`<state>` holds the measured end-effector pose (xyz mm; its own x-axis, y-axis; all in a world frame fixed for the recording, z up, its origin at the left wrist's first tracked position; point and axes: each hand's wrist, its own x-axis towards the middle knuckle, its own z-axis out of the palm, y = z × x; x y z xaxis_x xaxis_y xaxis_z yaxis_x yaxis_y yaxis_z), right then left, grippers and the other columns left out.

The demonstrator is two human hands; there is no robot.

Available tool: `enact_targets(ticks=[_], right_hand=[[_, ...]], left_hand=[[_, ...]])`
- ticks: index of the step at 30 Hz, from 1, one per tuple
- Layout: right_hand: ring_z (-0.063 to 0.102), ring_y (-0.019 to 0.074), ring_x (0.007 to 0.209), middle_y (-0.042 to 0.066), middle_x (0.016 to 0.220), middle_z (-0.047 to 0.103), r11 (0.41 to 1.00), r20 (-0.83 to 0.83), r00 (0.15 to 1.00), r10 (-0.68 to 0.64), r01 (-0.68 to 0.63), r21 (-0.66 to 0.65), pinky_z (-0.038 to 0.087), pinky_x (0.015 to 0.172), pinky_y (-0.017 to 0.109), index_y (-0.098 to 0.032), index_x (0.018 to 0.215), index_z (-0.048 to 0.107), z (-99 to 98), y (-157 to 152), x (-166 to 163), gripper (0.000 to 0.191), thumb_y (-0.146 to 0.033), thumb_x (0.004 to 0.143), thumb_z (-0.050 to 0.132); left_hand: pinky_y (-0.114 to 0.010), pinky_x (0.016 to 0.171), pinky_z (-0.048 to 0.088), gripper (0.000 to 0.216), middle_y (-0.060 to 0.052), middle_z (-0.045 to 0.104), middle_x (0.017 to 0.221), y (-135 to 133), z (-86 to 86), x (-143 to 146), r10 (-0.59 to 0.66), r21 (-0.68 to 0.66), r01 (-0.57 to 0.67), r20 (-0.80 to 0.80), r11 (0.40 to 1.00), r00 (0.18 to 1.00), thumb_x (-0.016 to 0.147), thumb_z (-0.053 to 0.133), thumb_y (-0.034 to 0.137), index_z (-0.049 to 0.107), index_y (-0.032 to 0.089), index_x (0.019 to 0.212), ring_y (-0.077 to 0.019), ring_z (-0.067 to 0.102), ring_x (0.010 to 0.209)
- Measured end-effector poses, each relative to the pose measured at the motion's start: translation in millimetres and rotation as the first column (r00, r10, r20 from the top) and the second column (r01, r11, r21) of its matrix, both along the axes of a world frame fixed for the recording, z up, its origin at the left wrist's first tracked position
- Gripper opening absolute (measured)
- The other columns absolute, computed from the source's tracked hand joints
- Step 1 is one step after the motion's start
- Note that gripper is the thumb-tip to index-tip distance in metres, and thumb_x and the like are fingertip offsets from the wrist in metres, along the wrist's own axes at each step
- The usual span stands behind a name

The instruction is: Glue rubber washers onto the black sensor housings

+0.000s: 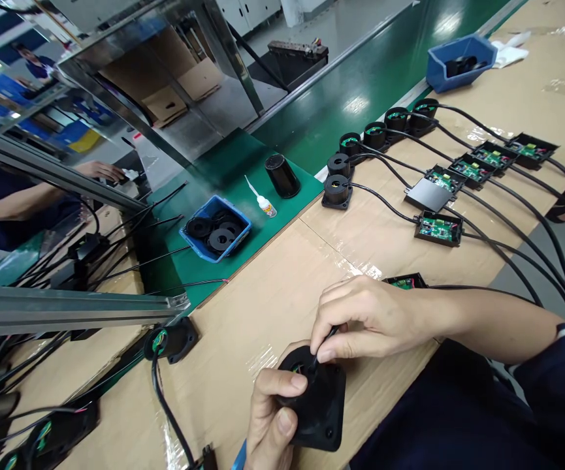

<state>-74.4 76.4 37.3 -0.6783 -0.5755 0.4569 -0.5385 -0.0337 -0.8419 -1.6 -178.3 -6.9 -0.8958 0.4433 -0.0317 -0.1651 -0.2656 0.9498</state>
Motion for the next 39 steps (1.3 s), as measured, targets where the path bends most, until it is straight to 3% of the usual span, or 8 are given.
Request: enact_targets(ticks=[3,5,8,10,16,22,34,39], right_hand=[[0.064,0.0113,0.077,0.003,0.082,0.073,1.000,-0.011,1.000,0.004,-0.004,-0.017,0.050,0.074,0.022,-0.014,0.095,0.073,-0.7,0.9,0.2,0.014,-0.026,0.099,0.068],[0.065,0.0118,0.083,0.003,0.087,0.073,0.999,-0.041,0.999,0.031,-0.031,-0.006,0.050,0.081,0.022,-0.014,0.099,0.073,-1.5,1.9,0.2,0.017,-0.030,0.093,0.075],[0.063,0.0147,0.093,0.003,0.094,0.068,0.990,-0.083,0.992,0.091,-0.081,0.119,0.050,0.087,0.024,-0.016,0.106,0.072,-2.3,2.7,0.2,0.041,-0.042,0.079,0.088],[0.061,0.0161,0.097,0.004,0.098,0.065,0.971,-0.081,0.989,0.120,-0.100,0.219,0.049,0.087,0.024,-0.016,0.108,0.072,-1.9,2.8,0.1,0.046,-0.043,0.075,0.091],[0.057,0.0162,0.098,0.003,0.100,0.056,0.938,-0.022,0.983,0.181,-0.167,0.303,0.046,0.082,0.023,-0.015,0.103,0.070,2.4,3.8,-1.6,0.041,-0.039,0.076,0.090],[0.054,0.0143,0.095,0.002,0.100,0.049,0.941,0.038,0.980,0.194,-0.197,0.276,0.045,0.080,0.021,-0.016,0.100,0.065,2.8,4.7,-1.8,0.040,-0.038,0.077,0.090],[0.053,0.0111,0.090,0.001,0.104,0.047,0.946,0.105,0.971,0.213,-0.232,0.229,0.046,0.076,0.019,-0.018,0.100,0.064,0.1,5.3,-2.7,0.040,-0.037,0.077,0.090],[0.052,0.0092,0.086,0.000,0.104,0.047,0.950,0.149,0.961,0.232,-0.257,0.179,0.046,0.074,0.017,-0.019,0.101,0.066,-2.8,5.1,-2.1,0.039,-0.037,0.076,0.091]], left_hand=[[-0.044,0.089,0.058,0.028,-0.004,0.072,0.111,7.9,4.6,3.3,0.058,0.008,-0.058,0.070,0.998,0.996,0.090,0.067,0.049,0.063,0.036,0.114,-0.0253,0.071,0.096],[-0.045,0.092,0.056,0.051,-0.004,0.072,0.113,16.1,10.8,5.1,0.132,-0.020,-0.130,0.158,0.991,0.979,0.086,0.071,0.053,0.052,0.039,0.131,-0.0269,0.072,0.100],[-0.049,0.095,0.054,0.085,-0.006,0.072,0.113,27.8,19.8,6.7,0.167,-0.085,-0.151,0.251,0.985,0.954,0.081,0.076,0.057,0.028,0.039,0.149,-0.0305,0.071,0.107],[-0.050,0.097,0.053,0.089,-0.006,0.072,0.114,32.2,22.5,7.3,0.147,-0.100,-0.125,0.257,0.987,0.955,0.082,0.076,0.056,0.023,0.038,0.150,-0.0317,0.070,0.110],[-0.051,0.099,0.052,0.071,-0.003,0.069,0.117,30.2,13.4,5.9,0.063,-0.035,-0.055,0.272,0.998,0.960,0.084,0.073,0.055,0.030,0.043,0.139,-0.0294,0.071,0.106],[-0.044,0.097,0.053,0.038,0.001,0.066,0.106,29.7,9.9,-4.3,0.016,-0.004,-0.016,0.070,1.000,0.997,0.089,0.068,0.047,0.044,0.036,0.117,-0.0220,0.070,0.096],[-0.043,0.093,0.054,0.040,-0.001,0.061,0.104,24.4,-0.8,5.9,0.132,-0.033,-0.130,0.086,0.991,0.987,0.085,0.072,0.048,0.043,0.032,0.108,-0.0238,0.066,0.099],[-0.044,0.092,0.054,0.036,0.000,0.064,0.101,16.3,2.4,5.7,0.087,-0.058,-0.082,0.092,0.995,0.992,0.085,0.072,0.045,0.044,0.032,0.103,-0.0231,0.066,0.095]])
